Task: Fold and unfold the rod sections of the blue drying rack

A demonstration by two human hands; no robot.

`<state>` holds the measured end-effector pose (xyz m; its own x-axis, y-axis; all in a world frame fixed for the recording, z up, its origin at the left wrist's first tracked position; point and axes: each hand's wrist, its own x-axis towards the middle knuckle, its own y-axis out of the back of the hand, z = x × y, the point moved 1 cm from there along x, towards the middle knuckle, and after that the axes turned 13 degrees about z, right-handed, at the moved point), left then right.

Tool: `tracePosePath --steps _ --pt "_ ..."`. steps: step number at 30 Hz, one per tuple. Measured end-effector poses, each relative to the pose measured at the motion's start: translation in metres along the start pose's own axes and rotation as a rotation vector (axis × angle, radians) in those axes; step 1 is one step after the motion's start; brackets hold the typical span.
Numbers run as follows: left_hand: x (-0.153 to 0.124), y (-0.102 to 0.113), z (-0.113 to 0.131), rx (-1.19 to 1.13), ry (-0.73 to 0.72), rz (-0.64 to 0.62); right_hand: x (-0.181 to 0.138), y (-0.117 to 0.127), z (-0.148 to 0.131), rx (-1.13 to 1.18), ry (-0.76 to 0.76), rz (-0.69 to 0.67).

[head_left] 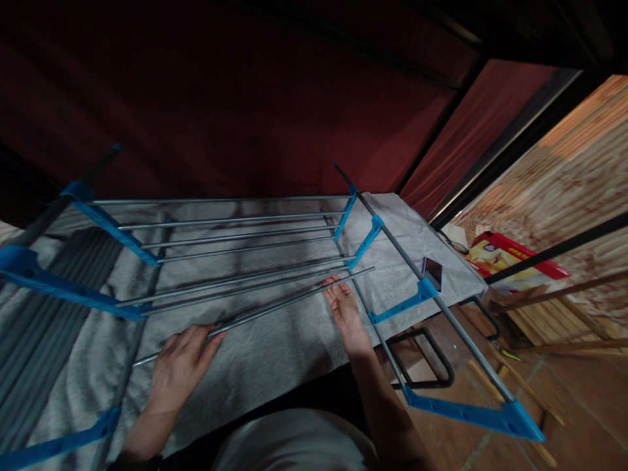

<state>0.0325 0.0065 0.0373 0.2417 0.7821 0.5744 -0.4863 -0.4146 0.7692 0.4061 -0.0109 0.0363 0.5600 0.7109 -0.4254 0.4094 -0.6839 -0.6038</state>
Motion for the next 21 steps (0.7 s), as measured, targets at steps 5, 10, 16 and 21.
tracePosePath --steps 5,10,16,21 --pt "0.004 0.004 0.005 0.009 -0.042 -0.009 0.003 0.008 0.003 -0.029 0.060 0.017" --pt "0.007 0.004 0.011 0.011 -0.090 0.034 0.006 0.009 0.002 -0.019 0.104 0.035" --pt "0.019 0.013 0.018 0.011 -0.124 0.104 0.006 0.013 0.003 -0.063 0.097 0.048" --pt "0.030 0.018 0.027 0.059 -0.198 0.080 0.014 0.035 0.007 -0.155 0.128 0.092"
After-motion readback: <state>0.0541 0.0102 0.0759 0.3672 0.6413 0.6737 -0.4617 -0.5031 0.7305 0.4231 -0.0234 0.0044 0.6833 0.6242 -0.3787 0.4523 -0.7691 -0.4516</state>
